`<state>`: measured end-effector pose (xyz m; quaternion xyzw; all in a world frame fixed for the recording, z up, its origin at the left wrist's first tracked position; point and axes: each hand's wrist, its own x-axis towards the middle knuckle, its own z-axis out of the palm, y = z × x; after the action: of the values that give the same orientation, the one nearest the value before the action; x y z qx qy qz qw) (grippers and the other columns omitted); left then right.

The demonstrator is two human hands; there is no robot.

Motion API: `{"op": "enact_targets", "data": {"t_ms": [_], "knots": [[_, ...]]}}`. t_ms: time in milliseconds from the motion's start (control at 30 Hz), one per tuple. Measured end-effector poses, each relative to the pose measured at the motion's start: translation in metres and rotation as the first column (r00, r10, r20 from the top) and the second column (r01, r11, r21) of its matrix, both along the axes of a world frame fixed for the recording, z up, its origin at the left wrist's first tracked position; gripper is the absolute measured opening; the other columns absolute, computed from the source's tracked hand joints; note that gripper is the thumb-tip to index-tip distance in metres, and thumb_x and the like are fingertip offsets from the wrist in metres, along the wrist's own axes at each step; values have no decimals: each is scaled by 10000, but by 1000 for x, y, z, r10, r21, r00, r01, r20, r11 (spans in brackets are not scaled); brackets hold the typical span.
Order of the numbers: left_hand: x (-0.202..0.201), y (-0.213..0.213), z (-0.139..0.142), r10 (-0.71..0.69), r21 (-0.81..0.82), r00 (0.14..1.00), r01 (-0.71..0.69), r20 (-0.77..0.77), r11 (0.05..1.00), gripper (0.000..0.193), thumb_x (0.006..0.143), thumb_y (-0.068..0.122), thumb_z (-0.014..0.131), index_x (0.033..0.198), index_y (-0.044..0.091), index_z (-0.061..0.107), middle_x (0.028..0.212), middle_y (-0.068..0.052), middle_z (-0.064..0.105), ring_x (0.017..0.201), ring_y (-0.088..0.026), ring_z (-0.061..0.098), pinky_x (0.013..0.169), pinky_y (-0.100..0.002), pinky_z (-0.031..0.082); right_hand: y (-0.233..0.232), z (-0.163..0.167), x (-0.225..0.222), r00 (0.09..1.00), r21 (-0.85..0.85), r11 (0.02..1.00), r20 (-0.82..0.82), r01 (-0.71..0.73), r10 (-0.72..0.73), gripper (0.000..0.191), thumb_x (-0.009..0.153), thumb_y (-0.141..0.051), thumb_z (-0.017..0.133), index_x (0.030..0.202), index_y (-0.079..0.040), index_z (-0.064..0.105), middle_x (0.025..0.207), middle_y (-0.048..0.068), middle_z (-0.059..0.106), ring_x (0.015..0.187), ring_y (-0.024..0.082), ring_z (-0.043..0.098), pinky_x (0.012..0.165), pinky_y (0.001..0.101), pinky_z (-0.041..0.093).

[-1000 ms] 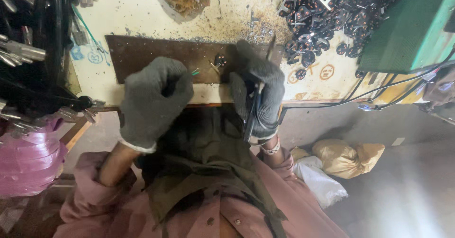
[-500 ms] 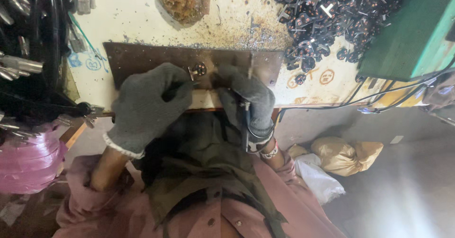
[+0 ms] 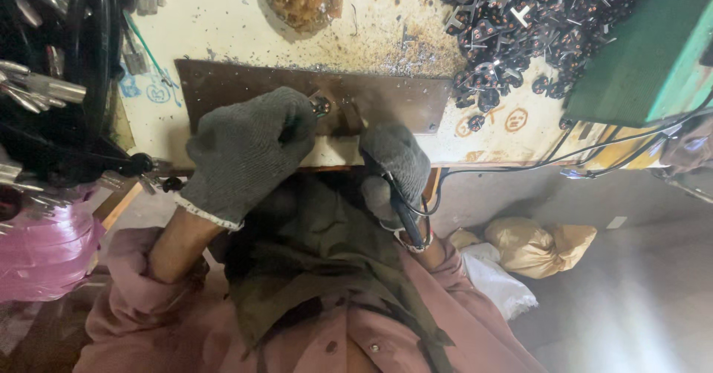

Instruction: The person, wearing gloves, sits at a workbench covered with many small metal and plastic parts and assembles small electrical components one at a time. They hold a component in one hand and use a screwdriver-like tool in the other hand to work on each part, then set it down and pick up the next piece.

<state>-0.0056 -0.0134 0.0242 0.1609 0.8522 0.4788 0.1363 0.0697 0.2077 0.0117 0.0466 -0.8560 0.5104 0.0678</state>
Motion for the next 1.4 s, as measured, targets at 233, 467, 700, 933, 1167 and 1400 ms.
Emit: {"op": "enact_targets", "data": {"t_ms": [233,467,700,933,1167,1400], "knots": [[2,3,-10,-59,-42,998,59,4,997,124,904,160,743,964,90,662,908,-123,691,789,-324,706,671,-423,547,0,-2,15,999,161,987,43,-30,23,244,896,-88,759,1125,-38,691,1024,114,750,906,289,758,838,372,608],[5,5,-15,-24,-48,997,21,-67,999,133,921,157,733,1018,90,672,947,-119,708,809,-330,707,685,-432,550,-4,1,9,995,145,989,104,-27,12,217,904,-88,780,1102,-36,710,983,108,763,870,287,771,821,370,612],[9,10,-13,44,-11,999,-44,-29,999,119,988,158,738,1004,81,648,945,-117,697,802,-315,705,711,-416,565,-6,5,5,988,166,986,151,18,-43,241,917,-104,772,1138,-38,703,1029,140,747,903,295,767,821,364,600],[13,15,-14,5,-94,987,-20,-162,995,138,961,151,735,1045,74,659,930,-124,674,816,-327,690,698,-443,548,-12,2,9,989,140,987,117,76,-93,196,923,-76,759,1112,-65,708,1016,127,764,895,280,779,813,350,606],[9,15,-15,-35,-119,992,21,-119,993,137,922,168,714,922,77,612,856,-134,642,745,-320,675,644,-440,536,-12,4,4,989,374,926,117,43,-93,192,906,-150,760,1082,-75,745,1026,137,769,910,304,769,830,375,598],[6,16,-22,-43,-117,992,29,-118,993,138,946,164,704,891,89,602,838,-133,636,742,-333,664,645,-451,526,-4,18,1,967,234,968,254,-85,24,257,918,-204,766,1129,-59,738,1071,140,762,946,306,768,850,372,600]]}}
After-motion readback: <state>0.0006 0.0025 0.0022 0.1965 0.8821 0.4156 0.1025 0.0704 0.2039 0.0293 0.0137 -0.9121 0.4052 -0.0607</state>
